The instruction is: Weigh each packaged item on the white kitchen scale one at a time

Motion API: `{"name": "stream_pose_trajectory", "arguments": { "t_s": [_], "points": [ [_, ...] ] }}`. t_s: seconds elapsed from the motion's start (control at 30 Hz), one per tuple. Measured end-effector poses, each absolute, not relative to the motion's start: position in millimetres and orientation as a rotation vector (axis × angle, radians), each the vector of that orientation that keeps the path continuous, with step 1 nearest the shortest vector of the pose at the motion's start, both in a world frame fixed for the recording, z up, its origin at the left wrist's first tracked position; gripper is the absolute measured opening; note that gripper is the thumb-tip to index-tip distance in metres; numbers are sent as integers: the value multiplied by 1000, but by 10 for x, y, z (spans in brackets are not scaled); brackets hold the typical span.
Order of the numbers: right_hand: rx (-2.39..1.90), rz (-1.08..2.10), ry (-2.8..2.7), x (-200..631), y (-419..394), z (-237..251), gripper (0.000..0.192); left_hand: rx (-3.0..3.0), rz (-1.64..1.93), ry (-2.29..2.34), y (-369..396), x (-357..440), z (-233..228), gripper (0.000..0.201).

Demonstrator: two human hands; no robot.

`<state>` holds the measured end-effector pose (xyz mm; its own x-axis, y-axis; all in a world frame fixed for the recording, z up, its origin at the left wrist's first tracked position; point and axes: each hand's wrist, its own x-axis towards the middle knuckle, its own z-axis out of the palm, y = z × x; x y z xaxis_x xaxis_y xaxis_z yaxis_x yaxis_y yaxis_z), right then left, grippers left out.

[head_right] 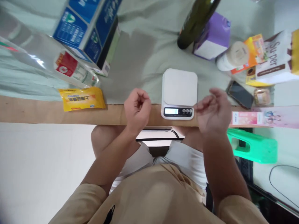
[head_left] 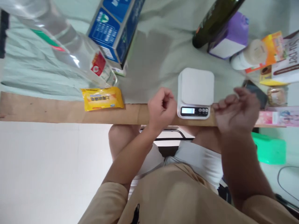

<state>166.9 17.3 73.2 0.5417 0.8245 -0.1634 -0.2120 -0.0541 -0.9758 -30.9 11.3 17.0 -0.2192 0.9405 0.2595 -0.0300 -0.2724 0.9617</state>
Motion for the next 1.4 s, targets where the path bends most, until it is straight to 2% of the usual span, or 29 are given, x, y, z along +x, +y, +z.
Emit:
{"name": "stream_pose_trajectory", "arguments": {
  "t_s": [0.13,0.3,0.47,0.6,0.77,0.9,0.97,1.13,1.23,1.4],
  "points": [
    [-1560,852,-323,2336,-543,392,24,1361,1639,1246,118,-232,80,13],
    [-1598,744,-209,2944,-931,417,17,1630,1726,1185,-16,-83,7,19],
    [-1657,429,-147,3590,-972,526,18,1859,1515,948,-230,520,197,9],
    [-1681,347,-156,3959,-885,479,17,2023,1289,778,-269,1354,330,6],
    [-1651,413,-181,4073,-859,347,21,2112,929,811,-60,2416,116,43],
    [-1657,458,-199,4103,-940,239,26,2162,775,827,113,2884,-173,76],
    [-1650,455,-199,4135,-975,186,29,2170,733,813,154,2947,-258,77],
    [-1633,442,-183,4190,-953,90,29,2116,773,733,180,2803,-239,57],
    [-1580,412,-204,4171,-874,101,31,2102,794,688,142,2571,-114,57],
    [-1381,386,-401,3947,-788,260,21,2097,868,798,-7,1916,179,62]
  ]
}}
